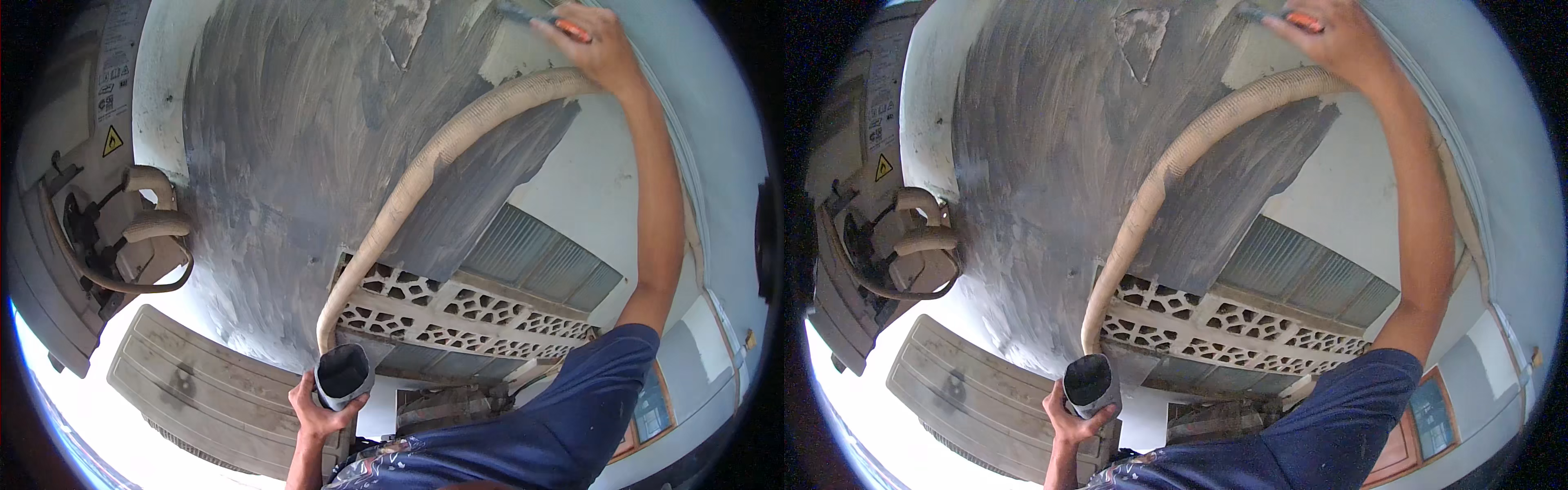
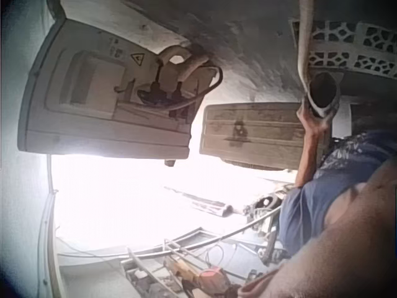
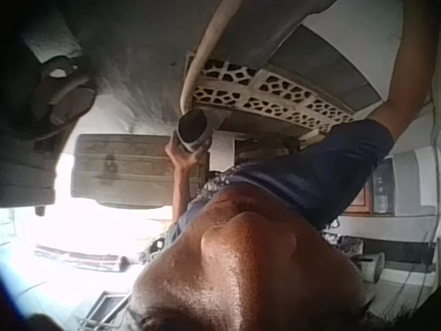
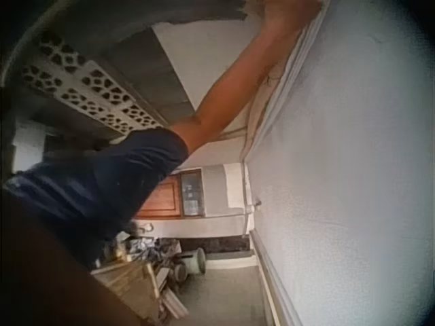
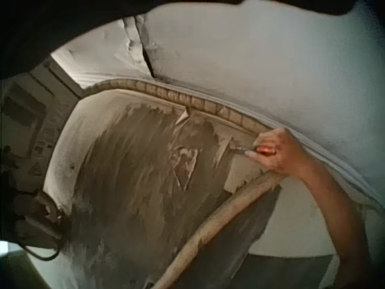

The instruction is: The person paints a concrete wall and surrounding components using a paint brush and a small container of gray paint.

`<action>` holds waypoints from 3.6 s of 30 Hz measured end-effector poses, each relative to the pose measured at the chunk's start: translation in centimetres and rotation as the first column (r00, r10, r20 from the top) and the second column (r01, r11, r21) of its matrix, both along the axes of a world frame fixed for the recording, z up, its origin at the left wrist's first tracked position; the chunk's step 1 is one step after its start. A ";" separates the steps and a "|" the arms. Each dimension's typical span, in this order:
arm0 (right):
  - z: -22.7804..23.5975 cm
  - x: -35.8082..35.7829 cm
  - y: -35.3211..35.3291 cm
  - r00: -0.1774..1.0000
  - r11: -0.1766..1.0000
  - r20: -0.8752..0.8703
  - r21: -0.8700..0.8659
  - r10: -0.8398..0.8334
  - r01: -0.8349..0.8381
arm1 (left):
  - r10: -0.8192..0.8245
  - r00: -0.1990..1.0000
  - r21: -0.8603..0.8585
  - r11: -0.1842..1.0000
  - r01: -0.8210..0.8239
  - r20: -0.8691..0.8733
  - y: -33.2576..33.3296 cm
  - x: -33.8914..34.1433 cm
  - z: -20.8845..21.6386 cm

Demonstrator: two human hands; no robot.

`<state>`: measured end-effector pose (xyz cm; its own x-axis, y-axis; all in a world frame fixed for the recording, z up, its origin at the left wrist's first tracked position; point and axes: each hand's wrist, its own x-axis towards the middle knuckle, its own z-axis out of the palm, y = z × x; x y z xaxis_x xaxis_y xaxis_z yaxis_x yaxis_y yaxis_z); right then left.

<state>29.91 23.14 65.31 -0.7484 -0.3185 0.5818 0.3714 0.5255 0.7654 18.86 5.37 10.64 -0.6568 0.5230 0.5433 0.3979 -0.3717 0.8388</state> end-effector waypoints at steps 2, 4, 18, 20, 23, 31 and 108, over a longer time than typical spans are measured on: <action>-2.6 0.6 -0.1 0.976 0.968 0.091 0.136 0.198 -0.209 | -0.031 0.999 -0.026 0.999 0.031 0.028 -0.3 0.0 0.3; -5.9 3.2 -1.0 0.959 0.935 0.083 0.216 0.271 -0.283 | -0.021 1.000 -0.004 1.000 0.021 0.012 -0.4 -0.3 0.8; -16.1 14.4 5.5 0.979 0.919 0.159 -0.391 0.125 -0.054 | -0.106 0.994 0.005 0.994 0.106 0.011 0.7 3.9 3.9; -13.9 15.7 7.3 0.994 0.876 0.010 -0.474 0.107 -0.090 | -0.200 0.977 -0.061 0.977 0.204 0.074 0.3 5.2 4.1; -9.7 17.4 8.2 0.982 0.948 -0.188 -0.307 0.021 -0.079 | -0.138 0.990 -0.040 0.990 0.137 -0.033 0.4 6.6 4.2; -17.4 16.3 8.9 0.988 0.979 0.141 0.186 0.061 -0.087 | -0.105 0.990 -0.053 0.994 0.100 -0.095 0.6 9.4 3.9; -28.8 37.3 12.8 0.917 0.933 -0.392 -0.300 0.071 -0.200 | -0.434 0.888 -0.157 0.898 0.412 -0.151 11.4 16.1 8.6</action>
<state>67.20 35.89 36.53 -0.4223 -0.1439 0.8950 0.4991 0.7873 0.3621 34.97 16.82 19.21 -0.2576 0.7963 0.5472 0.3713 -0.4413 0.8169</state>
